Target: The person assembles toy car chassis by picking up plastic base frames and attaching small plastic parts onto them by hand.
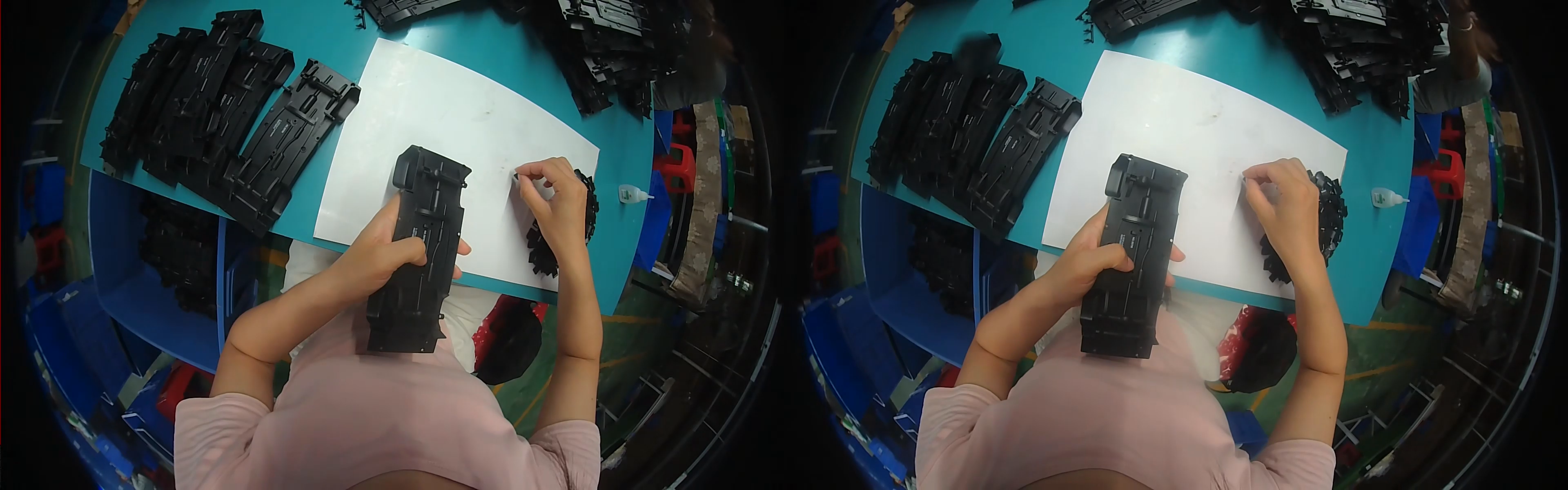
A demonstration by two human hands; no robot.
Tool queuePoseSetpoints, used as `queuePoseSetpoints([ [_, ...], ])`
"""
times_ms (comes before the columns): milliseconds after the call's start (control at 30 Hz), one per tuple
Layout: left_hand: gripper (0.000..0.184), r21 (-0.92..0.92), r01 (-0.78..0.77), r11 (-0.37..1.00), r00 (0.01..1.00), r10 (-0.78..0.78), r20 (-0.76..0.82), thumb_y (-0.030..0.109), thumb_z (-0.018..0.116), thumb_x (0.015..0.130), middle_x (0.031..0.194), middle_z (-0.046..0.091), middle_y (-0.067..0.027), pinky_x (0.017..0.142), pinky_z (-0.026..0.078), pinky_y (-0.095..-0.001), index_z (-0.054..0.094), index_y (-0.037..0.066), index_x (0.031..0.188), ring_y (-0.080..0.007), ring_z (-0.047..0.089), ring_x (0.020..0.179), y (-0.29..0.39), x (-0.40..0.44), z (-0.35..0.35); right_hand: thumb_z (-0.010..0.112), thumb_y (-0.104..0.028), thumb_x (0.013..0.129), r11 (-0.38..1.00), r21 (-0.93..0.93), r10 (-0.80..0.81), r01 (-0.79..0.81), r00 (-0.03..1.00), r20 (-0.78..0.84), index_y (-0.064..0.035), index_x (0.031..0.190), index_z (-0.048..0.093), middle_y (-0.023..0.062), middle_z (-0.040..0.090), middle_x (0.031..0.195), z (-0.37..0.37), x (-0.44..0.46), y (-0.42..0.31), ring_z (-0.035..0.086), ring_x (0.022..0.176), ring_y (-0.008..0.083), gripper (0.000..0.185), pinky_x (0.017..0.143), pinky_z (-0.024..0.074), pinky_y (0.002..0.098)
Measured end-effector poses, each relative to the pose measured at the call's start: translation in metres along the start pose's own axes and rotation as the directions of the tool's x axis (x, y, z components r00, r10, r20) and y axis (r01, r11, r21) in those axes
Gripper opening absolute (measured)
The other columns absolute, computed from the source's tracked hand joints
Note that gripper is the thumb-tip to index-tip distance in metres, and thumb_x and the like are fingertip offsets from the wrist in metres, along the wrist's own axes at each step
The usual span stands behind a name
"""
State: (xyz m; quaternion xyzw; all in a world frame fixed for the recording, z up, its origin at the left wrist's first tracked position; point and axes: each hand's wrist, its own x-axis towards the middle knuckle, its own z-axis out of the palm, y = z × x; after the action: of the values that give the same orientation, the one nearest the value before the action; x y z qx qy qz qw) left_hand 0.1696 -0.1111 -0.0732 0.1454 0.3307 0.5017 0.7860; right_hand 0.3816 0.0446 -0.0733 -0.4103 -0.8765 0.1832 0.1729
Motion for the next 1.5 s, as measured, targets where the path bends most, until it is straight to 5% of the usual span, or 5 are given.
queuePoseSetpoints([
  [567,0.052,-0.001,0.003,1.0,1.0,-0.003,0.028,-0.002,0.044,0.076,0.108,0.061,-0.0201,0.074,0.056,-0.036,0.033,0.003,0.126,-0.0264,0.067,0.087,0.003,0.001,0.009,0.065,-0.001,0.077,0.995,0.097,0.006,-0.003,1.0,-0.025,-0.0013,0.085,0.067,0.0052,0.065,0.08,-0.01,-0.001,-0.007,0.057,0.075,0.0142,0.008,0.067,0.0429,0.0258],
  [633,0.052,0.002,0.013,1.0,1.0,-0.013,0.028,-0.002,0.044,0.076,0.108,0.061,-0.02,0.074,0.056,-0.0358,0.033,0.003,0.126,-0.0264,0.067,0.086,0.002,0.001,0.01,0.065,0.003,0.077,0.785,0.581,0.238,-0.215,0.971,0.039,0.0024,0.083,0.066,0.0063,0.066,0.083,-0.018,-0.006,-0.023,0.059,0.077,0.0134,0.007,0.071,0.0462,0.026],
  [767,0.052,0.003,0.027,1.0,0.999,-0.028,0.038,-0.002,0.043,0.076,0.107,0.061,-0.0201,0.074,0.056,-0.0356,0.033,0.003,0.127,-0.0263,0.067,0.086,0.002,0.003,0.016,0.062,0.007,0.08,0.607,0.739,0.151,-0.292,0.955,0.254,0.0053,0.09,0.064,0.0084,0.065,0.089,-0.023,-0.013,-0.045,0.062,0.087,0.0146,0.01,0.081,0.0482,0.0265],
  [1500,0.053,-0.027,0.051,0.998,0.998,-0.05,0.031,-0.001,0.045,0.077,0.105,0.061,-0.0208,0.073,0.056,-0.036,0.034,0.003,0.128,-0.0269,0.068,0.084,0.005,-0.003,0.017,0.062,0.006,0.08,0.606,0.748,0.141,-0.271,0.962,0.234,0.0045,0.088,0.065,0.0079,0.064,0.089,-0.014,-0.019,-0.051,0.061,0.083,0.0136,0.009,0.078,0.0485,0.0259],
])
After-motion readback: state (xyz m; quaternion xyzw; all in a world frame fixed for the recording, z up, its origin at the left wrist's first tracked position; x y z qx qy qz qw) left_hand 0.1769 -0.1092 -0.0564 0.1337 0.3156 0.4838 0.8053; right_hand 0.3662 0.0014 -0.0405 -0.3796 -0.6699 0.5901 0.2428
